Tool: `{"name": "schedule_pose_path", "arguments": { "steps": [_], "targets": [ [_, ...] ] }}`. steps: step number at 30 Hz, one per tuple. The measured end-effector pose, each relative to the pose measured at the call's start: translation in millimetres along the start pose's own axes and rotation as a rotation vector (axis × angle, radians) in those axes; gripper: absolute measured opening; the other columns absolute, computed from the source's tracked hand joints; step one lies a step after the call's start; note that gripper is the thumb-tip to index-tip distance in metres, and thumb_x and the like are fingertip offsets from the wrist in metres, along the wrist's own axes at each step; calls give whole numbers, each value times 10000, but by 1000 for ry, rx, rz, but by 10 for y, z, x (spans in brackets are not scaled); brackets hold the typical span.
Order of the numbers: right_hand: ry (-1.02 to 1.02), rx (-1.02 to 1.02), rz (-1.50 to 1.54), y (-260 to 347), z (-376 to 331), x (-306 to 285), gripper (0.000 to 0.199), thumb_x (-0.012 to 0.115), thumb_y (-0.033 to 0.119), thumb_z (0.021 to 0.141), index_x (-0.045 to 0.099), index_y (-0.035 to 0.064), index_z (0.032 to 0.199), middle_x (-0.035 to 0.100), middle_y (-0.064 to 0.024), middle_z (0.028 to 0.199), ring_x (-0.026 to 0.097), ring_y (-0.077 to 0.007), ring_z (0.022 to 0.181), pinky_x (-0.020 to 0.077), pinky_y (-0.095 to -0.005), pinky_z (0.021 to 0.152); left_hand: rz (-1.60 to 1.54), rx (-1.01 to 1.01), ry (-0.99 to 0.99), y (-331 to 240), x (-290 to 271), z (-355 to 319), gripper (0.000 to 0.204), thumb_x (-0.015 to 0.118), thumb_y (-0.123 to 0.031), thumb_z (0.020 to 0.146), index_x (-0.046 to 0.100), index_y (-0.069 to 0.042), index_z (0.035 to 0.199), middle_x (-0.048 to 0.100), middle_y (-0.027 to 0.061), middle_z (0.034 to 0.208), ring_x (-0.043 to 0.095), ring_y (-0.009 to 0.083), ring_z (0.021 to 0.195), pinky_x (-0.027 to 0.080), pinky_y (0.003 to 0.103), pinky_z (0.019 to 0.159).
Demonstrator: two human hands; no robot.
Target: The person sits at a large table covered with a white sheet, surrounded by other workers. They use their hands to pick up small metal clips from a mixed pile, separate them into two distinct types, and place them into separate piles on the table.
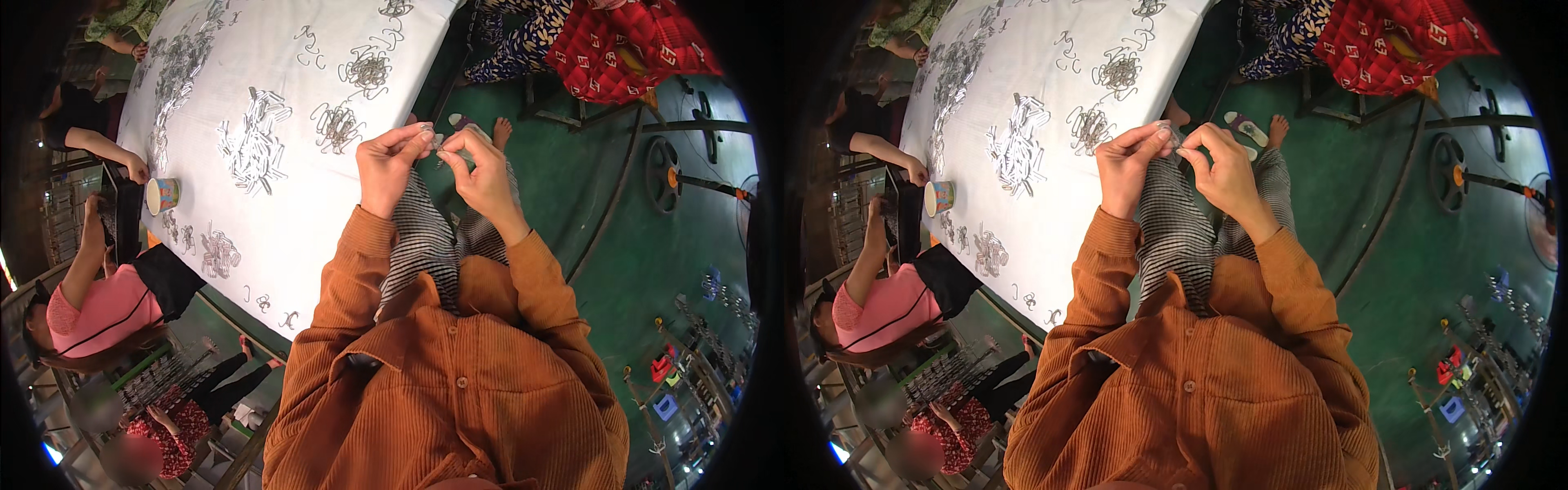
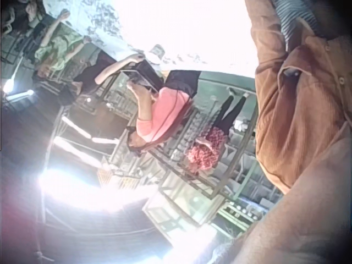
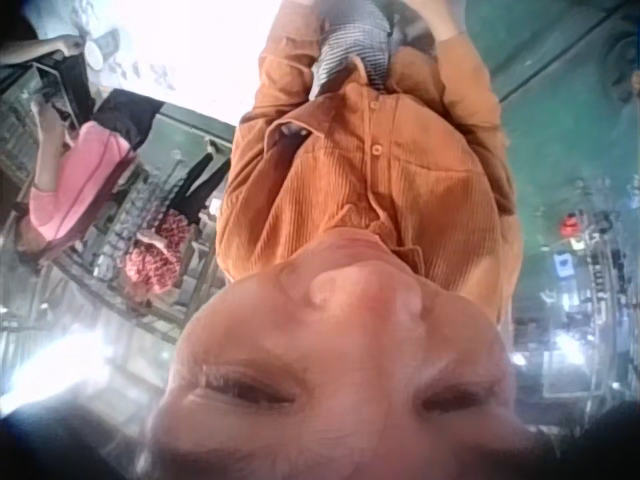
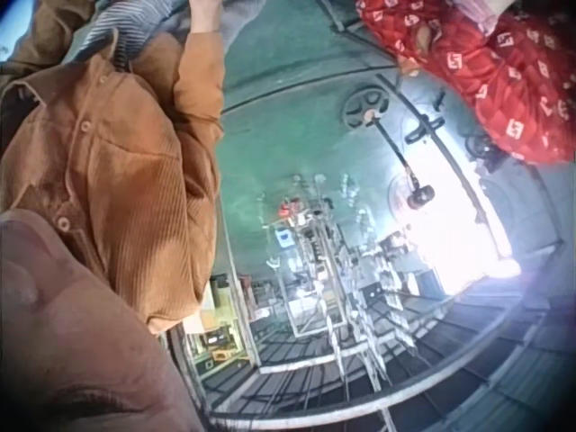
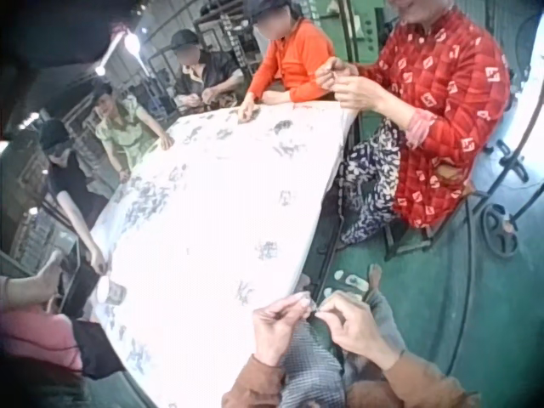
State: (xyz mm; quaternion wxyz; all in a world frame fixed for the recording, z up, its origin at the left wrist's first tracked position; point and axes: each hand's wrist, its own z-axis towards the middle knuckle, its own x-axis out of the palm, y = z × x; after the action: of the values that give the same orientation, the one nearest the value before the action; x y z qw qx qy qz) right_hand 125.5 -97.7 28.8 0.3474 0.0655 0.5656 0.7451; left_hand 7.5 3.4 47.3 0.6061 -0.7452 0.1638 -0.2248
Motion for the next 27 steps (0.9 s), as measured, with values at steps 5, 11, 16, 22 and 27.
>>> {"name": "schedule_pose_path", "arguments": {
  "steps": [5,11,16,22,27],
  "targets": [
    [-18,-20,-71,-95,-73,106,92,654,36,821,562,36,824,589,-71,804,569,-301,806,460,-381,746,126,3,0,16,-37,-55,190,706,6,842,700,70,1021,722,126,883,672,127,760,554,229,704],
    [29,-8,-140,-211,-126,217,97,661,52,825,564,45,822,595,-77,811,562,-318,814,453,-399,758,426,295,-5,205,-162,-72,121,739,-14,802,754,-22,922,719,75,857,636,126,796,513,257,738],
    [74,38,-227,-88,-54,85,128,694,68,817,652,55,937,650,-73,886,606,-273,853,466,-362,778,463,395,84,282,-303,69,112,758,-54,758,763,-65,870,724,65,818,631,193,756,517,301,693],
    [93,-91,-156,153,874,216,102,640,39,851,664,23,949,645,-89,869,634,-230,777,480,-309,701,480,521,189,379,-366,122,97,758,-78,738,756,-73,835,703,79,784,651,249,713,524,334,652],
    [283,-189,-259,-34,1802,1011,79,634,62,833,687,23,878,606,-143,805,622,-302,736,483,-386,665,439,556,228,443,-365,127,122,759,-57,740,752,-68,862,696,87,786,656,250,717,525,335,654]
  ]
}}
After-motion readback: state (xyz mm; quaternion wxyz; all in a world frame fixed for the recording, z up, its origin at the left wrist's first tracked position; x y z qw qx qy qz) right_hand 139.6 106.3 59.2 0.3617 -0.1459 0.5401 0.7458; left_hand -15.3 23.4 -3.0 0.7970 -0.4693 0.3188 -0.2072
